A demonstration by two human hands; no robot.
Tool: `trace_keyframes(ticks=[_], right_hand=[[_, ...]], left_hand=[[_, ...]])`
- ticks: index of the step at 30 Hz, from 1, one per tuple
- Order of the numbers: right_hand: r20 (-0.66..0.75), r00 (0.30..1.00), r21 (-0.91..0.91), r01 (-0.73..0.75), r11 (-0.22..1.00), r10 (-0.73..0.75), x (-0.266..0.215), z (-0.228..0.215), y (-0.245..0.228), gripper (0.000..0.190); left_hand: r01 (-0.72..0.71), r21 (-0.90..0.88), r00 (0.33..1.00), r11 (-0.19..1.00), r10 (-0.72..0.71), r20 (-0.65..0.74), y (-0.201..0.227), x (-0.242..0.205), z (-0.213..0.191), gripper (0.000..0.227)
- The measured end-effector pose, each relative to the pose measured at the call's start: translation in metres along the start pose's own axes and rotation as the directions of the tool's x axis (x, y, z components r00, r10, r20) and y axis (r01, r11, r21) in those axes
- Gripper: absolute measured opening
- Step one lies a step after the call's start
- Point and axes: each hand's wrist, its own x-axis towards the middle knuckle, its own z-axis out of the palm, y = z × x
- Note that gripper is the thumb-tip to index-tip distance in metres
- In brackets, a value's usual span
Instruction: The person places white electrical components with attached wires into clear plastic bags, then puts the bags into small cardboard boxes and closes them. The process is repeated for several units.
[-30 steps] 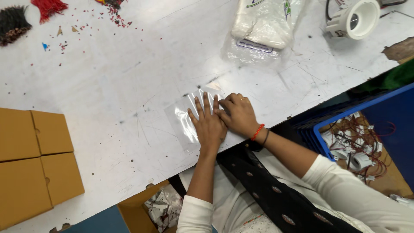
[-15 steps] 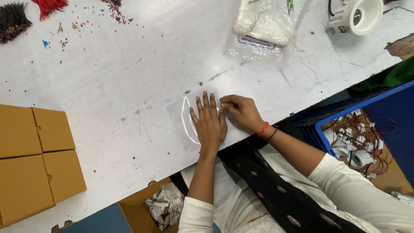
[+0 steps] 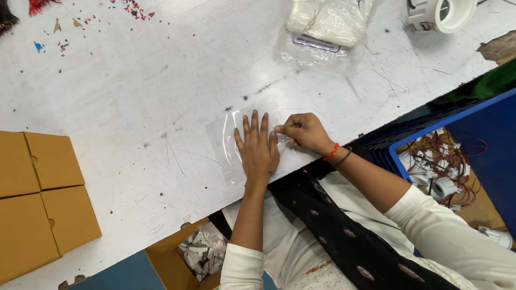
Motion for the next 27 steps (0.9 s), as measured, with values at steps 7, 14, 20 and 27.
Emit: trace_keyframes(ticks=[7,14,20,27], right_hand=[[0.085,0.885,0.144,0.443,0.885,-0.457,-0.004,-0.009,0.007,0.022],[-0.116,0.953,-0.292,0.235,0.927,-0.278,0.006,0.007,0.033,0.034],[0.129,0.842,-0.024,0.531,0.847,-0.524,0.001,-0.002,0.030,0.019],[0.204,0.895,0.214,0.354,0.910,-0.396,0.001,-0.016,0.032,0.018]], left_hand=[[0.010,-0.030,0.999,1.000,-0.011,-0.047,0.001,0.001,0.000,0.045],[-0.068,-0.107,0.989,0.992,0.052,-0.141,-0.004,-0.005,0.003,0.039],[0.082,-0.504,0.987,0.860,-0.139,-0.077,0.004,-0.011,-0.014,0.025],[0.397,-0.644,0.918,0.654,-0.269,0.293,-0.011,-0.006,-0.025,0.028]])
